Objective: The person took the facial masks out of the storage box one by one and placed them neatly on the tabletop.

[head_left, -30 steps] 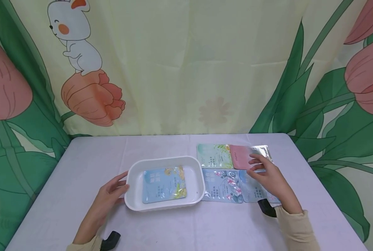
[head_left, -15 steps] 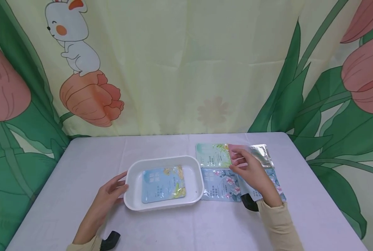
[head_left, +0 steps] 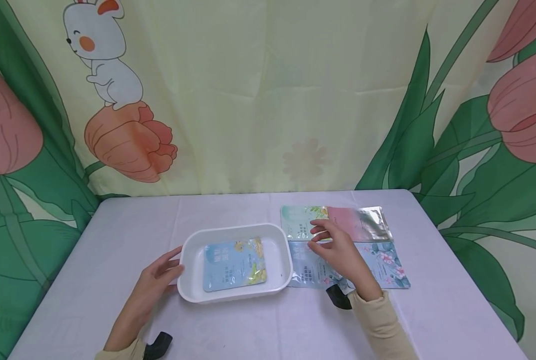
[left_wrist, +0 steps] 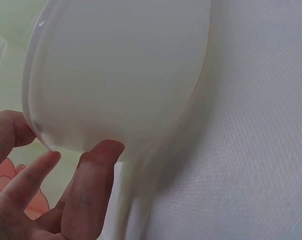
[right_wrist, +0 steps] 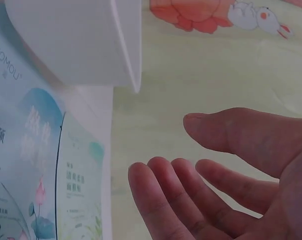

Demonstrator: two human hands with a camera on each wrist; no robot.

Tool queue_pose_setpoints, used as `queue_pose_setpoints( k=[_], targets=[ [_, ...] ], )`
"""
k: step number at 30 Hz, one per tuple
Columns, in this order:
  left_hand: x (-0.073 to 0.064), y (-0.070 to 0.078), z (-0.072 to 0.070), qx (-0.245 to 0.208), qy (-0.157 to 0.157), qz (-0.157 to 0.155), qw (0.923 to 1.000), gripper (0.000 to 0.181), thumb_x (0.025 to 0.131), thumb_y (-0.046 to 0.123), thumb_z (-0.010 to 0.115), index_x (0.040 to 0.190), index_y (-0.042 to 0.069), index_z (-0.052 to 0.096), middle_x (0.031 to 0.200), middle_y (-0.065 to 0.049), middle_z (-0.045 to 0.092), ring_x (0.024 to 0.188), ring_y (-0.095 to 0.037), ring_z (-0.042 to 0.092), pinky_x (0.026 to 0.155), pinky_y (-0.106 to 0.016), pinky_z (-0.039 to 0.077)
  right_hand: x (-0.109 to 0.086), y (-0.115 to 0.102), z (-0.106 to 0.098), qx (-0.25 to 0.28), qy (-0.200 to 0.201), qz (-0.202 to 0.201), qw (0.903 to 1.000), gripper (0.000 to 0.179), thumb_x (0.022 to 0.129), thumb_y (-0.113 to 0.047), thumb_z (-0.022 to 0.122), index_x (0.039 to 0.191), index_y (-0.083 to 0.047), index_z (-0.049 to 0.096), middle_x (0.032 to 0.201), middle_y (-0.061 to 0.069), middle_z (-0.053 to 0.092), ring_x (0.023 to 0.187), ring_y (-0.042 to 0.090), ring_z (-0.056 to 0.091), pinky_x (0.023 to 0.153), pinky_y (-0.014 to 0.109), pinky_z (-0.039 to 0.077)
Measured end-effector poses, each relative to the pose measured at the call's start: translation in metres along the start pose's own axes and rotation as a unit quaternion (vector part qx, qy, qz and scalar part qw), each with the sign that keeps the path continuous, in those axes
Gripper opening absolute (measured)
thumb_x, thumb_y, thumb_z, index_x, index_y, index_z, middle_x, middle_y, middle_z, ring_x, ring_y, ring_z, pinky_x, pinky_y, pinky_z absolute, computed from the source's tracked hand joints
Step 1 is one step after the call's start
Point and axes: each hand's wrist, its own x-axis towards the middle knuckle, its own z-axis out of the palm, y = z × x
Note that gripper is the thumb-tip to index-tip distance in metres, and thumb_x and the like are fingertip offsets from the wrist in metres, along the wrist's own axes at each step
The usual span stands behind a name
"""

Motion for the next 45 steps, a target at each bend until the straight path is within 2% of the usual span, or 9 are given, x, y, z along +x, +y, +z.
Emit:
queue_pose_setpoints(
  k=[8, 20, 26, 36, 45],
  targets=[
    [0.000, 0.001, 0.000, 0.002, -0.001, 0.008, 1.0000, 0.062, 0.094, 0.043, 0.066, 0.149, 0.024, 0.044, 0.141, -0.017, 0.055, 0.112, -0.023, 0.064, 0.082, -0.031, 0.059, 0.001, -0.006, 0.010, 0.011, -0.014, -0.006, 0.9998, 0.050, 0.088, -0.009, 0.074, 0.134, -0.004, 0.055, 0.120, 0.019, 0.063, 0.102, 0.027, 0.065, 0.090, 0.043, 0.057],
    [0.001, 0.002, 0.000, 0.002, -0.005, 0.000, 1.0000, 0.062, 0.094, 0.043, 0.065, 0.149, 0.026, 0.044, 0.141, -0.016, 0.054, 0.114, -0.024, 0.064, 0.084, -0.032, 0.059, 0.002, -0.018, 0.025, 0.029, -0.042, -0.020, 0.9985, 0.052, 0.090, -0.011, 0.073, 0.137, -0.003, 0.053, 0.122, 0.016, 0.063, 0.106, 0.027, 0.065, 0.092, 0.042, 0.057],
    [0.000, 0.001, 0.000, 0.005, -0.003, -0.005, 1.0000, 0.064, 0.094, 0.045, 0.065, 0.150, 0.024, 0.043, 0.142, -0.017, 0.053, 0.116, -0.025, 0.062, 0.085, -0.033, 0.059, 0.004, -0.027, 0.036, 0.035, -0.062, -0.014, 0.9974, 0.053, 0.090, -0.012, 0.072, 0.138, -0.002, 0.052, 0.124, 0.016, 0.063, 0.107, 0.025, 0.065, 0.093, 0.040, 0.056],
    [0.000, 0.000, 0.000, 0.003, -0.003, -0.006, 1.0000, 0.065, 0.093, 0.048, 0.066, 0.150, 0.026, 0.043, 0.143, -0.016, 0.053, 0.117, -0.024, 0.062, 0.085, -0.032, 0.059, 0.003, -0.040, 0.054, 0.024, -0.073, -0.025, 0.9967, 0.051, 0.089, -0.008, 0.072, 0.137, -0.002, 0.053, 0.123, 0.017, 0.063, 0.107, 0.027, 0.065, 0.090, 0.039, 0.057],
    [-0.001, 0.001, 0.000, 0.001, -0.003, -0.002, 1.0000, 0.065, 0.093, 0.047, 0.066, 0.149, 0.026, 0.043, 0.141, -0.016, 0.054, 0.114, -0.022, 0.062, 0.084, -0.032, 0.059, 0.003, -0.047, 0.068, 0.012, -0.094, -0.033, 0.9949, 0.052, 0.091, -0.011, 0.071, 0.138, 0.001, 0.051, 0.127, 0.021, 0.061, 0.108, 0.031, 0.064, 0.091, 0.044, 0.057]
  ],
)
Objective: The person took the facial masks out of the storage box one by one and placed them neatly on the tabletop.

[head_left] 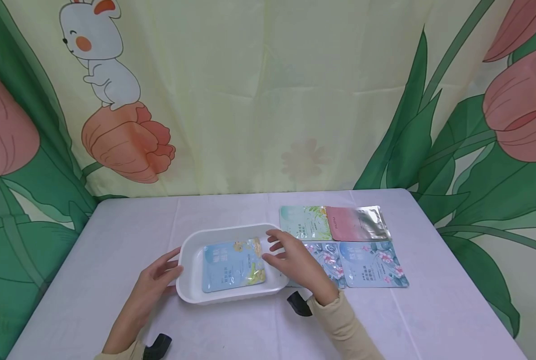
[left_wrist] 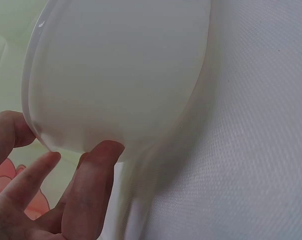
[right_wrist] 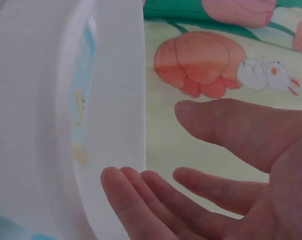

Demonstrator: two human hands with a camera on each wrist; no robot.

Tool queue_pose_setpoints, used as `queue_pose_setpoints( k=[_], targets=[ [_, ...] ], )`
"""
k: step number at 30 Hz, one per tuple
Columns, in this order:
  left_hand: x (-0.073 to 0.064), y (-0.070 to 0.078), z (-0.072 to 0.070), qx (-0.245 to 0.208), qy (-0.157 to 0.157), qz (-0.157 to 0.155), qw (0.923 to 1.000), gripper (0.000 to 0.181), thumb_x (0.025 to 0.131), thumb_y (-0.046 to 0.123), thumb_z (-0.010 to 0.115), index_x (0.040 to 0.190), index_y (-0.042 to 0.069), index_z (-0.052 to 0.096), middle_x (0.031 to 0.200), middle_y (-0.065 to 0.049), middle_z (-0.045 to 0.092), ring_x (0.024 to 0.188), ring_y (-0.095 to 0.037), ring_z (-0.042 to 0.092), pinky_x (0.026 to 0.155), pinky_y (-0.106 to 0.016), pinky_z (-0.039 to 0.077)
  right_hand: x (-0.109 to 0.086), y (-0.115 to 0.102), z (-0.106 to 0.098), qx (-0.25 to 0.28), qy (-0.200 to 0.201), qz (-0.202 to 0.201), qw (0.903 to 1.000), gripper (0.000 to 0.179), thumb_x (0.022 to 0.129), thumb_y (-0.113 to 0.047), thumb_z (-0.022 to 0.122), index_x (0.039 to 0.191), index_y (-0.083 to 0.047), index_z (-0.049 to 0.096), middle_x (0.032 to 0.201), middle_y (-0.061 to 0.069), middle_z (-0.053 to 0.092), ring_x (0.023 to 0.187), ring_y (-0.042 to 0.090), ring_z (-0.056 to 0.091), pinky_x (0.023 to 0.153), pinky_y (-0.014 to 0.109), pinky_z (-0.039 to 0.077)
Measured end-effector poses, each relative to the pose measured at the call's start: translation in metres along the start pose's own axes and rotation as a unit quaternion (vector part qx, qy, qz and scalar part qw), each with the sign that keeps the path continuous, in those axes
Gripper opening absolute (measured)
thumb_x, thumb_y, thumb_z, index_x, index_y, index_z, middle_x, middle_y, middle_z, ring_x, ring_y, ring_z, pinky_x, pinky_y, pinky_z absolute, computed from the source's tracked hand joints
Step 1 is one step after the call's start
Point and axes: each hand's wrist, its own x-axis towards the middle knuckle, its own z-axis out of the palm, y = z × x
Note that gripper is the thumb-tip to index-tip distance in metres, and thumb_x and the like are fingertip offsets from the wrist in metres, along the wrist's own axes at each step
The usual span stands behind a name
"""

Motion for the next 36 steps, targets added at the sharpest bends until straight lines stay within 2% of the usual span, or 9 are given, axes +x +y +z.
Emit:
queue_pose_setpoints(
  k=[6, 14, 18, 23, 26, 31, 36],
  targets=[
    [-0.001, 0.001, 0.000, -0.002, -0.002, -0.002, 1.0000, 0.065, 0.093, 0.046, 0.066, 0.150, 0.025, 0.043, 0.142, -0.016, 0.054, 0.113, -0.020, 0.062, 0.084, -0.030, 0.059, 0.001, -0.003, 0.008, -0.001, -0.012, 0.013, 0.9998, 0.053, 0.092, -0.014, 0.070, 0.139, 0.002, 0.049, 0.128, 0.019, 0.060, 0.109, 0.031, 0.063, 0.091, 0.044, 0.056],
    [-0.001, 0.001, 0.000, -0.002, -0.002, -0.006, 1.0000, 0.064, 0.093, 0.046, 0.066, 0.150, 0.026, 0.043, 0.141, -0.015, 0.054, 0.112, -0.020, 0.063, 0.084, -0.030, 0.059, 0.002, -0.001, 0.019, -0.012, -0.025, 0.012, 0.9995, 0.053, 0.093, -0.015, 0.069, 0.138, 0.003, 0.048, 0.127, 0.019, 0.059, 0.109, 0.031, 0.062, 0.088, 0.042, 0.057],
    [0.000, 0.001, 0.000, -0.002, -0.003, -0.006, 1.0000, 0.064, 0.093, 0.047, 0.066, 0.150, 0.026, 0.043, 0.141, -0.015, 0.054, 0.112, -0.019, 0.063, 0.084, -0.031, 0.059, 0.004, 0.001, 0.024, -0.016, -0.025, 0.007, 0.9995, 0.054, 0.092, -0.014, 0.070, 0.138, 0.004, 0.048, 0.125, 0.019, 0.059, 0.107, 0.031, 0.063, 0.087, 0.041, 0.057],
    [0.000, 0.001, -0.001, -0.005, -0.004, -0.005, 1.0000, 0.064, 0.093, 0.046, 0.066, 0.150, 0.026, 0.043, 0.141, -0.015, 0.054, 0.112, -0.019, 0.063, 0.085, -0.032, 0.059, 0.006, -0.001, 0.032, -0.022, -0.021, 0.023, 0.9993, 0.059, 0.091, -0.014, 0.070, 0.140, 0.005, 0.044, 0.126, 0.020, 0.058, 0.109, 0.033, 0.061, 0.087, 0.045, 0.056],
    [0.000, 0.001, -0.001, -0.006, -0.005, -0.003, 1.0000, 0.064, 0.094, 0.045, 0.065, 0.150, 0.025, 0.042, 0.141, -0.015, 0.054, 0.113, -0.020, 0.063, 0.085, -0.032, 0.059, 0.007, -0.004, 0.036, -0.033, -0.020, 0.033, 0.9987, 0.063, 0.091, -0.015, 0.070, 0.142, 0.006, 0.040, 0.128, 0.023, 0.057, 0.113, 0.035, 0.061, 0.091, 0.048, 0.053],
    [0.002, 0.001, 0.000, -0.008, -0.006, -0.001, 0.9999, 0.061, 0.095, 0.042, 0.065, 0.150, 0.026, 0.043, 0.141, -0.016, 0.054, 0.114, -0.023, 0.064, 0.084, -0.032, 0.059, 0.009, -0.007, 0.041, -0.082, -0.030, 0.045, 0.9952, 0.070, 0.091, -0.017, 0.071, 0.145, 0.009, 0.035, 0.136, 0.028, 0.053, 0.125, 0.039, 0.053, 0.106, 0.051, 0.044],
    [0.000, 0.001, 0.000, -0.004, -0.003, 0.000, 1.0000, 0.061, 0.095, 0.041, 0.065, 0.149, 0.025, 0.043, 0.140, -0.016, 0.055, 0.112, -0.022, 0.064, 0.084, -0.032, 0.059, 0.009, -0.007, 0.043, -0.103, -0.040, 0.055, 0.9924, 0.073, 0.091, -0.019, 0.071, 0.147, 0.009, 0.034, 0.141, 0.027, 0.050, 0.131, 0.040, 0.047, 0.111, 0.052, 0.039]
  ],
)
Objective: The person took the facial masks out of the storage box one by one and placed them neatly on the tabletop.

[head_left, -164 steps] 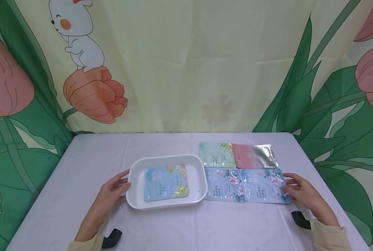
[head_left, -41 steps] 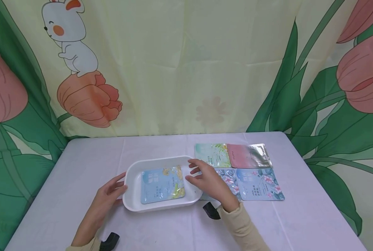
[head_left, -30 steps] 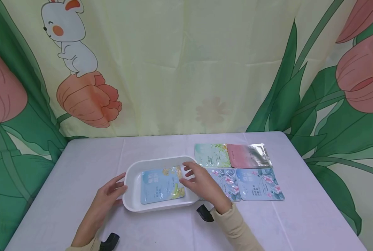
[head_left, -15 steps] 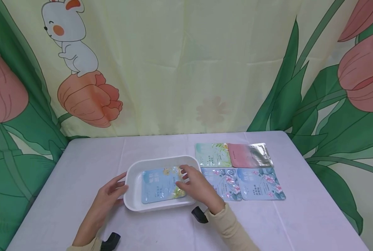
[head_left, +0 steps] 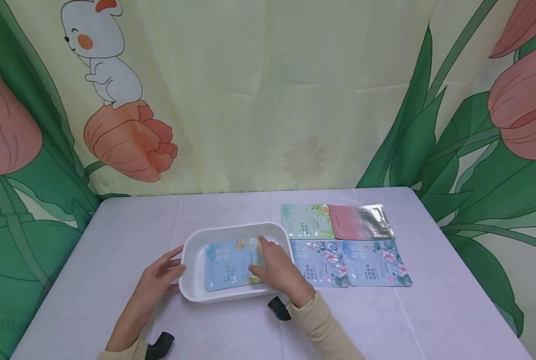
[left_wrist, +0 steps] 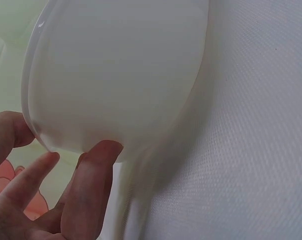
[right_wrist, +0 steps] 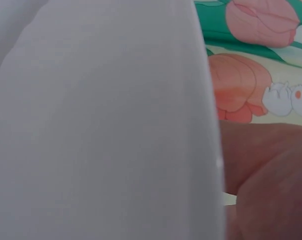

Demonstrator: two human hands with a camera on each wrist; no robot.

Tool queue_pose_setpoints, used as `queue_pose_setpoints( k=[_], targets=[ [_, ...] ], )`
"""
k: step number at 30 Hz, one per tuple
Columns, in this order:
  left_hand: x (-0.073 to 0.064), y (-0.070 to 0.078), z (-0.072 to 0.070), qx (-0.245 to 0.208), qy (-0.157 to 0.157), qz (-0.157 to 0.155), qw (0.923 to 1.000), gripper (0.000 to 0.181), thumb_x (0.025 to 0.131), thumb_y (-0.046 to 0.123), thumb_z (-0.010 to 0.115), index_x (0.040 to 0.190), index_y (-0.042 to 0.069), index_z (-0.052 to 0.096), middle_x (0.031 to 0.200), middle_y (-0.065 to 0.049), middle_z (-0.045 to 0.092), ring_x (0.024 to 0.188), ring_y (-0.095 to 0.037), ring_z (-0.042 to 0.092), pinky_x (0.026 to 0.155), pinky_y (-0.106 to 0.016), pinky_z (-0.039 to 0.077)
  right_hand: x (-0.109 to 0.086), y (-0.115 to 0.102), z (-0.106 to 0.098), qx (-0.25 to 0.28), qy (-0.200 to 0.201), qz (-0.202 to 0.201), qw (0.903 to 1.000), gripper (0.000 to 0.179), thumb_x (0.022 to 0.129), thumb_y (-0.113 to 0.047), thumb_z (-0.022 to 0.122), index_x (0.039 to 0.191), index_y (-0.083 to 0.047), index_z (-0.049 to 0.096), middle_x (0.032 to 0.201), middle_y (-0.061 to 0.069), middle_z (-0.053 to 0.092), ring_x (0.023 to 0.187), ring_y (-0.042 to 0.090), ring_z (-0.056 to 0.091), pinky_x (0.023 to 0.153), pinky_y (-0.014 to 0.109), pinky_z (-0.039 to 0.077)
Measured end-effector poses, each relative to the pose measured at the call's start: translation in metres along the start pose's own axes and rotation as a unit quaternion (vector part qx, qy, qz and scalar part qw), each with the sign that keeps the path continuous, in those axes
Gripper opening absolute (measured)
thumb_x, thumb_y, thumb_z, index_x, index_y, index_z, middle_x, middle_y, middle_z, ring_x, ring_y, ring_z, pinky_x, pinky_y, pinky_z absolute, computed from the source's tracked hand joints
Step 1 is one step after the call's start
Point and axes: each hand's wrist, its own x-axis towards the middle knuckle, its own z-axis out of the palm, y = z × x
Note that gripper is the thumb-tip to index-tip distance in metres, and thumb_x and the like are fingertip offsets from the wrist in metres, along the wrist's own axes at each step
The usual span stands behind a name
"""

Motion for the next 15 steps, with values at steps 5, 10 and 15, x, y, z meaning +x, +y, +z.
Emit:
queue_pose_setpoints(
  k=[5, 10, 15],
  targets=[
    [0.0000, -0.0003, 0.0007, 0.002, 0.001, 0.002, 1.0000, 0.061, 0.095, 0.040, 0.065, 0.149, 0.025, 0.043, 0.140, -0.017, 0.055, 0.113, -0.023, 0.064, 0.084, -0.032, 0.059, 0.0019, -0.0007, 0.0019, 0.002, 0.002, 0.004, 1.0000, 0.070, 0.090, -0.016, 0.072, 0.145, 0.010, 0.037, 0.137, 0.025, 0.054, 0.125, 0.038, 0.051, 0.108, 0.052, 0.041],
    [-0.0001, -0.0006, 0.0011, 0.000, 0.004, -0.005, 1.0000, 0.060, 0.095, 0.039, 0.066, 0.149, 0.027, 0.043, 0.141, -0.015, 0.055, 0.115, -0.024, 0.064, 0.085, -0.032, 0.059, 0.0051, -0.0013, 0.0048, 0.002, 0.003, 0.008, 1.0000, 0.067, 0.088, -0.015, 0.073, 0.141, 0.012, 0.041, 0.127, 0.026, 0.059, 0.113, 0.036, 0.057, 0.101, 0.052, 0.046],
    [-0.0018, 0.0001, 0.0008, 0.001, 0.002, 0.000, 1.0000, 0.061, 0.095, 0.039, 0.065, 0.150, 0.025, 0.043, 0.141, -0.017, 0.054, 0.116, -0.025, 0.063, 0.085, -0.032, 0.059, 0.0073, -0.0003, 0.0083, -0.014, 0.011, 0.014, 0.9998, 0.067, 0.087, -0.016, 0.075, 0.139, 0.012, 0.043, 0.123, 0.027, 0.060, 0.112, 0.038, 0.058, 0.099, 0.052, 0.047]
  ],
)
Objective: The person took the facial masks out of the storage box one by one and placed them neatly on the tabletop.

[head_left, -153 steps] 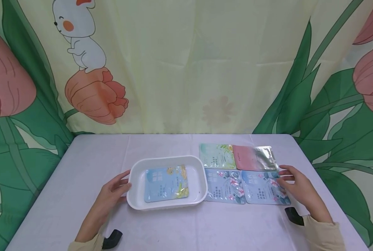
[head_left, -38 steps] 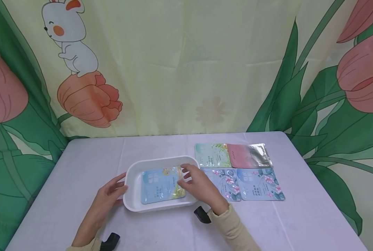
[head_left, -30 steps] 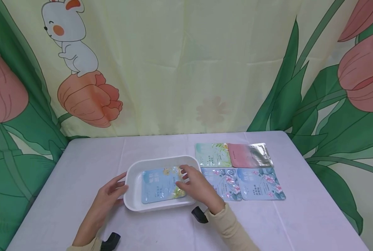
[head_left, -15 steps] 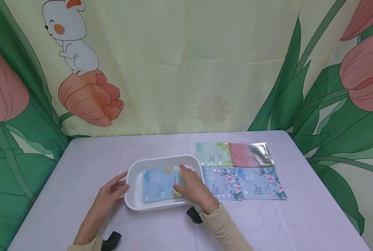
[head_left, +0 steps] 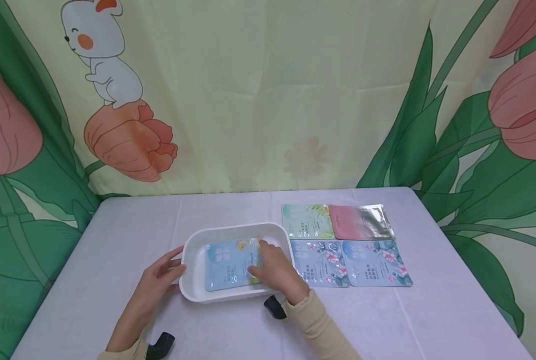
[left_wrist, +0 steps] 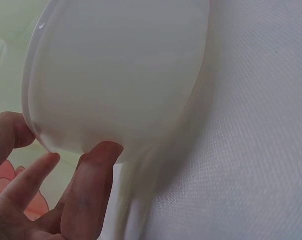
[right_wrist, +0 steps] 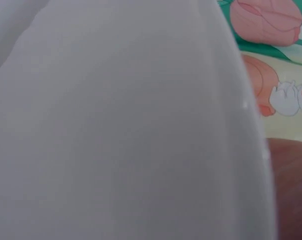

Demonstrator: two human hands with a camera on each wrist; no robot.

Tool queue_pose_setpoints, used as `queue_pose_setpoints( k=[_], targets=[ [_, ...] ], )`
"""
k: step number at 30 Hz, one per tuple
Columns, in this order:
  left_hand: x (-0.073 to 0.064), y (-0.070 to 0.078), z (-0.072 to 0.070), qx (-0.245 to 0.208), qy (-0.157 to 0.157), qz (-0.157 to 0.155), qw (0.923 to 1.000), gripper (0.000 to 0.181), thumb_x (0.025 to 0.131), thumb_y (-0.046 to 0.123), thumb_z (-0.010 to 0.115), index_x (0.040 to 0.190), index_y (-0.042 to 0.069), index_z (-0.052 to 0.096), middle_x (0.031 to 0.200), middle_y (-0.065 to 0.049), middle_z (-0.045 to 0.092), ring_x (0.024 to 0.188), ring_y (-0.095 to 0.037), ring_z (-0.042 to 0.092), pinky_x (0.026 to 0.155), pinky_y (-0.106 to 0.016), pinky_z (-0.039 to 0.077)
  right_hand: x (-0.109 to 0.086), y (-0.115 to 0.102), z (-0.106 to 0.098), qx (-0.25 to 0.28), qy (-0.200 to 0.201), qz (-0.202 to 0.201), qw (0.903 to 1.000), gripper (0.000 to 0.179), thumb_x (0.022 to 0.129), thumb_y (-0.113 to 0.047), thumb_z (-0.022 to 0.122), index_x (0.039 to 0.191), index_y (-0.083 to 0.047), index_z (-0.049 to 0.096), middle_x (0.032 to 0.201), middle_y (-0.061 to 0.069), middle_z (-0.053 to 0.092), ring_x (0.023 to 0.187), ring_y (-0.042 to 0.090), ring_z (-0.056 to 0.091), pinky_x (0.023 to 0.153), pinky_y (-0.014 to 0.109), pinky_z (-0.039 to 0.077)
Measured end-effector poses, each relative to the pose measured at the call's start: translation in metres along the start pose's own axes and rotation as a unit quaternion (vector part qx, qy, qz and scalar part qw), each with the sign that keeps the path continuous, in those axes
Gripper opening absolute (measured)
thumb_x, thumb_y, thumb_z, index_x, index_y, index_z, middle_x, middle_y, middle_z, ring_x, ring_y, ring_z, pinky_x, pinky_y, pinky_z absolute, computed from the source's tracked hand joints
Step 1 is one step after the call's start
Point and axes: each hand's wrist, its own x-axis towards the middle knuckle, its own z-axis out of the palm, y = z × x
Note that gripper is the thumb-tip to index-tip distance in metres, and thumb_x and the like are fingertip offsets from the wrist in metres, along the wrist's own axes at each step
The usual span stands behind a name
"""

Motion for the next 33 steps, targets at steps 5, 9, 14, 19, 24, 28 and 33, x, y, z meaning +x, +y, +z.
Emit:
queue_pose_setpoints(
  k=[5, 9, 14, 19, 24, 28, 33],
  targets=[
    [0.0001, 0.0008, -0.0001, -0.002, 0.001, -0.002, 1.0000, 0.061, 0.095, 0.039, 0.066, 0.150, 0.026, 0.043, 0.140, -0.017, 0.055, 0.114, -0.023, 0.064, 0.084, -0.032, 0.059, 0.0024, -0.0004, 0.0016, 0.009, 0.004, 0.006, 0.9999, 0.063, 0.086, -0.014, 0.076, 0.136, 0.010, 0.045, 0.110, 0.020, 0.063, 0.097, 0.030, 0.057, 0.089, 0.050, 0.050],
    [0.0009, 0.0008, -0.0001, -0.001, 0.002, -0.003, 1.0000, 0.062, 0.094, 0.040, 0.066, 0.150, 0.026, 0.043, 0.140, -0.016, 0.055, 0.113, -0.023, 0.065, 0.084, -0.032, 0.059, 0.0037, -0.0008, 0.0027, 0.007, 0.003, 0.009, 0.9999, 0.065, 0.086, -0.014, 0.076, 0.137, 0.011, 0.044, 0.111, 0.021, 0.061, 0.100, 0.031, 0.056, 0.091, 0.050, 0.049],
    [-0.0002, 0.0011, -0.0001, 0.000, 0.000, -0.001, 1.0000, 0.062, 0.094, 0.041, 0.066, 0.150, 0.025, 0.043, 0.140, -0.017, 0.055, 0.113, -0.023, 0.064, 0.085, -0.032, 0.059, 0.0052, -0.0018, 0.0050, -0.005, 0.007, -0.003, 1.0000, 0.064, 0.084, -0.015, 0.078, 0.132, 0.011, 0.046, 0.105, 0.019, 0.060, 0.097, 0.031, 0.055, 0.090, 0.049, 0.049],
    [-0.0003, 0.0013, 0.0005, -0.002, 0.000, -0.004, 1.0000, 0.060, 0.096, 0.038, 0.065, 0.150, 0.026, 0.043, 0.140, -0.016, 0.055, 0.114, -0.023, 0.064, 0.085, -0.031, 0.059, 0.0055, -0.0037, 0.0069, -0.001, -0.001, -0.009, 1.0000, 0.066, 0.083, -0.014, 0.079, 0.133, 0.013, 0.045, 0.108, 0.019, 0.059, 0.099, 0.030, 0.055, 0.094, 0.048, 0.048],
    [0.0004, -0.0002, 0.0005, -0.001, -0.002, -0.005, 1.0000, 0.059, 0.097, 0.035, 0.064, 0.151, 0.025, 0.041, 0.141, -0.016, 0.054, 0.113, -0.022, 0.064, 0.084, -0.031, 0.059, 0.0053, -0.0032, 0.0075, 0.018, -0.006, -0.006, 0.9998, 0.070, 0.086, -0.014, 0.076, 0.137, 0.017, 0.040, 0.123, 0.028, 0.057, 0.115, 0.037, 0.055, 0.106, 0.050, 0.043],
    [0.0004, -0.0005, 0.0004, -0.001, -0.003, -0.005, 1.0000, 0.059, 0.097, 0.035, 0.063, 0.151, 0.025, 0.041, 0.141, -0.016, 0.054, 0.113, -0.021, 0.064, 0.084, -0.031, 0.059, 0.0067, -0.0024, 0.0074, 0.029, -0.003, -0.009, 0.9995, 0.061, 0.086, -0.012, 0.076, 0.131, 0.016, 0.046, 0.107, 0.019, 0.060, 0.099, 0.029, 0.056, 0.094, 0.046, 0.049],
    [-0.0006, 0.0003, 0.0007, -0.002, -0.001, -0.002, 1.0000, 0.059, 0.097, 0.036, 0.064, 0.151, 0.025, 0.042, 0.141, -0.016, 0.054, 0.113, -0.021, 0.064, 0.085, -0.031, 0.059, 0.0080, -0.0015, 0.0062, 0.046, -0.005, -0.018, 0.9988, 0.051, 0.085, -0.009, 0.076, 0.122, 0.013, 0.051, 0.091, 0.009, 0.053, 0.082, 0.019, 0.050, 0.075, 0.034, 0.048]
  ],
)
